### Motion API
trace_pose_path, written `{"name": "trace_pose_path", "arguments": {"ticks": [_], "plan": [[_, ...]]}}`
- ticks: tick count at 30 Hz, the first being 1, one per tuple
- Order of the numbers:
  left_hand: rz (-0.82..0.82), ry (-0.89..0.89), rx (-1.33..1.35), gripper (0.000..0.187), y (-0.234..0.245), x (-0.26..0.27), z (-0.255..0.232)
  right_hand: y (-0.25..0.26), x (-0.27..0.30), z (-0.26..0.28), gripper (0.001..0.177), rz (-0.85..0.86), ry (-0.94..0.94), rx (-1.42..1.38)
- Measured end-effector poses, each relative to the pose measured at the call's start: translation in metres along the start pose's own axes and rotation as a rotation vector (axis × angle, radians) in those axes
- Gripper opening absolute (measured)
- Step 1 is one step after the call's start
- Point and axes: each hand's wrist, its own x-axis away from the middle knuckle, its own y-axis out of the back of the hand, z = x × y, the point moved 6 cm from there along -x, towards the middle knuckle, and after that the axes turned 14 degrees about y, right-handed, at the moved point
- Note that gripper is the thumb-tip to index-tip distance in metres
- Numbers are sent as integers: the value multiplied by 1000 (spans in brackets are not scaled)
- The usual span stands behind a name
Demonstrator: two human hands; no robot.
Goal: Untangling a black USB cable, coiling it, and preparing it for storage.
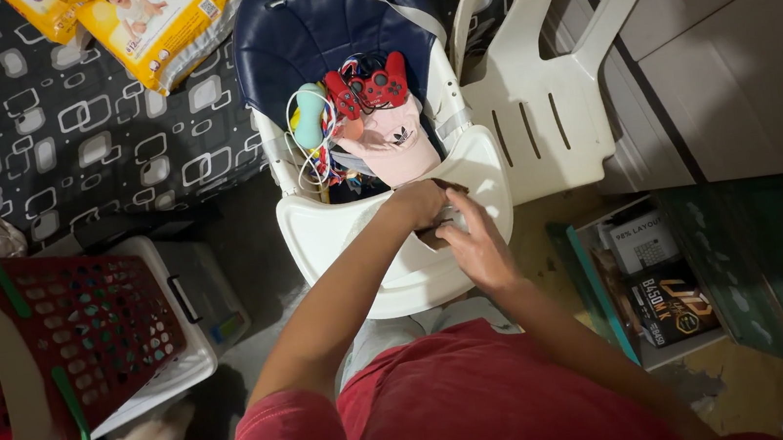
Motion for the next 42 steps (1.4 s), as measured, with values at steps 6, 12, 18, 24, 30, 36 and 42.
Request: {"name": "trace_pose_path", "arguments": {"ticks": [6,12,18,24,30,36,42], "plan": [[66,24,17,47,24,14,-11,-7,17,2,32,39,-126,-63],[125,76,-20,40,6,-3,-3,-1,12,8,37,60,-152,-40],[221,103,-74,21,4,-5,-7,0,10,7,35,71,-158,-33],[128,189,-66,32,9,-4,-9,-5,14,4,33,81,-181,-66],[126,147,-165,30,-30,-41,11,-4,12,2,32,71,-187,-56],[344,133,-157,34,28,14,-11,-3,8,5,33,88,-162,-50],[345,118,-54,40,-43,-47,30,-6,10,3,32,77,-174,-43]]}}
